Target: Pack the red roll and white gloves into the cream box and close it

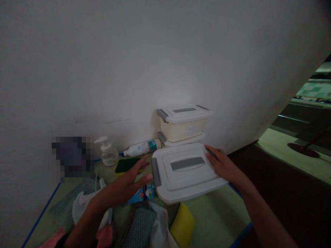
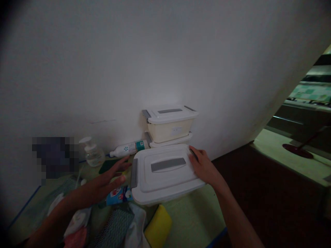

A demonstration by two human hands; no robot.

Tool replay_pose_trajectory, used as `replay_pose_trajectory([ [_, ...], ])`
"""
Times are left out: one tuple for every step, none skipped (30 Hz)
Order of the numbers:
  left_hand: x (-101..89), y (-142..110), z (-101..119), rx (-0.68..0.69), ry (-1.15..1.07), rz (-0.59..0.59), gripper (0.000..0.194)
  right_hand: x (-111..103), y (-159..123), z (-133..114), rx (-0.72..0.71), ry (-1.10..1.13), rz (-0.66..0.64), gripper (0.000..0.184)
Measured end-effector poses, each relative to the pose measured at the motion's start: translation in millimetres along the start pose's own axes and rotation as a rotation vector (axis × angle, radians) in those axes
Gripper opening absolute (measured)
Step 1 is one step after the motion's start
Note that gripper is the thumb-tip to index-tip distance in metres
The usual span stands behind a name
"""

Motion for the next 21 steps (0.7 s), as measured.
replay_pose_trajectory([
  [3.1,2.3,2.6,0.027,-0.016,0.02,0.088,0.5,0.6,0.4,0.005,0.028,-0.008,0.058],
  [6.0,6.0,5.3,0.062,-0.038,0.038,0.088,0.2,1.8,2.2,0.016,0.058,-0.012,0.058],
  [7.8,11.2,7.8,0.098,-0.078,0.06,0.087,-1.0,4.2,5.2,0.029,0.088,-0.012,0.059],
  [9.8,18.1,10.0,0.131,-0.14,0.071,0.086,-2.9,8.0,9.4,0.047,0.118,-0.006,0.06],
  [11.1,27.2,10.6,0.136,-0.21,0.084,0.086,-5.4,13.4,14.5,0.067,0.148,0.004,0.063],
  [11.1,37.9,10.3,0.121,-0.272,0.112,0.087,-8.0,20.5,20.0,0.086,0.178,0.016,0.066],
  [10.6,49.8,10.1,0.101,-0.337,0.144,0.087,-10.5,29.2,25.9,0.109,0.208,0.033,0.071],
  [10.0,62.3,11.3,0.09,-0.36,0.174,0.086,-12.4,39.2,31.4,0.128,0.239,0.048,0.076],
  [9.4,74.8,13.4,0.083,-0.375,0.2,0.086,-13.4,50.1,36.0,0.14,0.271,0.063,0.077],
  [8.8,86.9,15.3,0.073,-0.391,0.223,0.085,-13.6,61.3,39.4,0.142,0.305,0.077,0.076],
  [8.4,98.1,17.0,0.064,-0.408,0.241,0.083,-12.3,72.2,41.4,0.138,0.342,0.084,0.073],
  [7.6,108.0,17.7,0.052,-0.425,0.263,0.082,-10.1,82.2,42.7,0.136,0.376,0.091,0.07],
  [6.8,116.4,17.3,0.04,-0.442,0.283,0.082,-6.6,91.0,42.8,0.129,0.406,0.09,0.07],
  [5.9,123.4,15.5,0.027,-0.459,0.302,0.082,-2.5,98.4,41.5,0.115,0.437,0.089,0.071],
  [5.0,129.0,12.5,0.016,-0.474,0.318,0.082,2.3,104.3,39.0,0.094,0.47,0.083,0.072],
  [4.2,133.4,8.3,0.005,-0.488,0.332,0.083,7.7,108.7,35.9,0.075,0.502,0.071,0.072],
  [3.7,136.8,3.5,-0.004,-0.498,0.341,0.085,13.4,111.9,32.0,0.052,0.537,0.052,0.074],
  [3.6,139.4,-1.2,-0.006,-0.505,0.342,0.086,18.7,113.9,28.1,0.031,0.57,0.031,0.075],
  [4.0,141.5,-5.5,-0.005,-0.507,0.335,0.087,23.4,115.0,24.5,0.013,0.602,0.011,0.075],
  [4.7,143.3,-8.4,0.006,-0.503,0.321,0.088,27.4,115.6,21.7,-0.001,0.631,-0.008,0.074],
  [5.7,144.8,-10.2,0.024,-0.504,0.304,0.089,30.5,115.7,19.7,-0.011,0.657,-0.025,0.072],
])
Point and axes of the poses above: each hand's wrist, its own y-axis towards the middle knuckle, its own x-axis out of the palm, z = x × y, the point moved 7 cm from there along y, towards the middle knuckle, and after that the axes turned 15 degrees about -y, right-handed, at the moved point
